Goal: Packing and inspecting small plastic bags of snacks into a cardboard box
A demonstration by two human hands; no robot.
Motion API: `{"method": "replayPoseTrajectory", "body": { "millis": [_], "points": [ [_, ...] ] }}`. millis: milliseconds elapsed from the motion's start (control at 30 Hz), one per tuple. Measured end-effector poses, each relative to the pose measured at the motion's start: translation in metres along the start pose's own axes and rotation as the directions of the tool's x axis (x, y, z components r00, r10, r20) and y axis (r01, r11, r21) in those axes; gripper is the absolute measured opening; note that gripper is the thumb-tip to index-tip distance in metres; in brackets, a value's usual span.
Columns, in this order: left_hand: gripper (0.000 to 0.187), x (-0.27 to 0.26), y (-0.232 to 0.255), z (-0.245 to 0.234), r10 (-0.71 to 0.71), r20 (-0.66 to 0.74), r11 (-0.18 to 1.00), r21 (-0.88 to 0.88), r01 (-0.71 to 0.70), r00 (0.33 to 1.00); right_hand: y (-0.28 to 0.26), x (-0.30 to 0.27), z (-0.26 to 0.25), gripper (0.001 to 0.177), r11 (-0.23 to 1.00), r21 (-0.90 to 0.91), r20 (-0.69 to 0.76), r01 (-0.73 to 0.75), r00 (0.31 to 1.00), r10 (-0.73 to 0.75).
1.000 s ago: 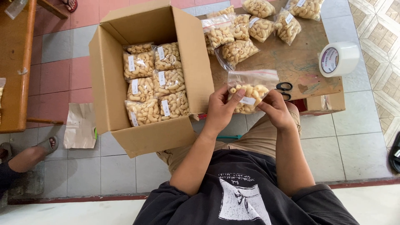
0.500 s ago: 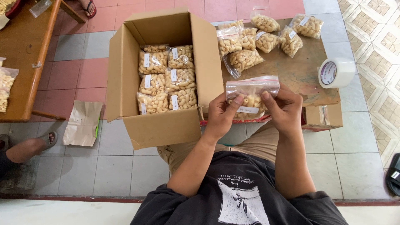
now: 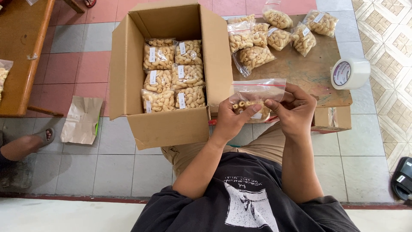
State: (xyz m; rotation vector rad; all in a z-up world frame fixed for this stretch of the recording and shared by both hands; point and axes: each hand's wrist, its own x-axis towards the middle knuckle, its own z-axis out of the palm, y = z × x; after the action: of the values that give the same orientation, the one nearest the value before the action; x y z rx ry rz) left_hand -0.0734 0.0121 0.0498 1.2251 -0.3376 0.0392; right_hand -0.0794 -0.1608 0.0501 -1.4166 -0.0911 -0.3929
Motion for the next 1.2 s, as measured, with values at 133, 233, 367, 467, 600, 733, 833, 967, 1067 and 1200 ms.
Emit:
{"method": "replayPoseTrajectory", "body": {
  "millis": [133, 233, 367, 467, 600, 733, 833, 967, 1067, 1200],
  "points": [
    [0.007, 0.002, 0.013, 0.000, 0.013, -0.008, 0.999, 0.033, -0.013, 1.000, 0.010, -0.003, -0.007, 0.062, 1.000, 0.017, 0.057, -0.004, 0.998, 0.003],
    [0.006, 0.000, 0.016, 0.000, 0.013, -0.022, 0.998, 0.066, -0.012, 1.000, 0.007, -0.002, -0.005, 0.069, 0.997, 0.041, 0.079, 0.062, 0.995, -0.065],
    [0.011, 0.002, 0.013, -0.002, -0.011, -0.049, 0.987, 0.157, 0.019, 0.999, -0.010, 0.001, 0.005, 0.072, 0.856, -0.286, 0.093, 0.430, 0.902, -0.422],
    [0.020, -0.003, 0.008, -0.002, -0.089, -0.081, 0.973, 0.207, 0.104, 0.993, -0.029, -0.004, 0.010, 0.046, 0.617, -0.466, 0.245, 0.634, 0.763, -0.598],
    [0.062, -0.009, 0.010, 0.011, -0.056, -0.123, 0.995, 0.080, 0.067, 0.991, -0.049, -0.007, 0.018, 0.036, 0.596, -0.482, 0.435, 0.643, 0.766, -0.474],
    [0.084, -0.007, 0.015, 0.009, 0.028, -0.192, 0.999, 0.024, -0.024, 0.981, -0.027, -0.004, 0.003, 0.052, 0.702, -0.430, 0.456, 0.567, 0.808, -0.373],
    [0.092, -0.009, 0.019, 0.006, 0.080, -0.208, 0.982, 0.185, -0.041, 0.975, -0.029, -0.008, 0.001, 0.061, 0.778, -0.421, 0.434, 0.466, 0.857, -0.278],
    [0.066, -0.008, 0.032, 0.009, 0.215, -0.195, 0.902, 0.416, -0.118, 0.957, -0.030, -0.010, 0.003, 0.072, 0.868, -0.384, 0.421, 0.316, 0.896, -0.141],
    [0.052, -0.010, 0.032, 0.009, 0.251, -0.203, 0.888, 0.438, -0.142, 0.946, -0.032, -0.013, 0.007, 0.068, 0.904, -0.376, 0.392, 0.202, 0.919, -0.043],
    [0.036, -0.008, 0.033, 0.004, 0.167, -0.152, 0.950, 0.288, -0.118, 0.974, -0.034, -0.009, 0.009, 0.065, 0.910, -0.396, 0.352, 0.121, 0.935, 0.029]
  ]
}}
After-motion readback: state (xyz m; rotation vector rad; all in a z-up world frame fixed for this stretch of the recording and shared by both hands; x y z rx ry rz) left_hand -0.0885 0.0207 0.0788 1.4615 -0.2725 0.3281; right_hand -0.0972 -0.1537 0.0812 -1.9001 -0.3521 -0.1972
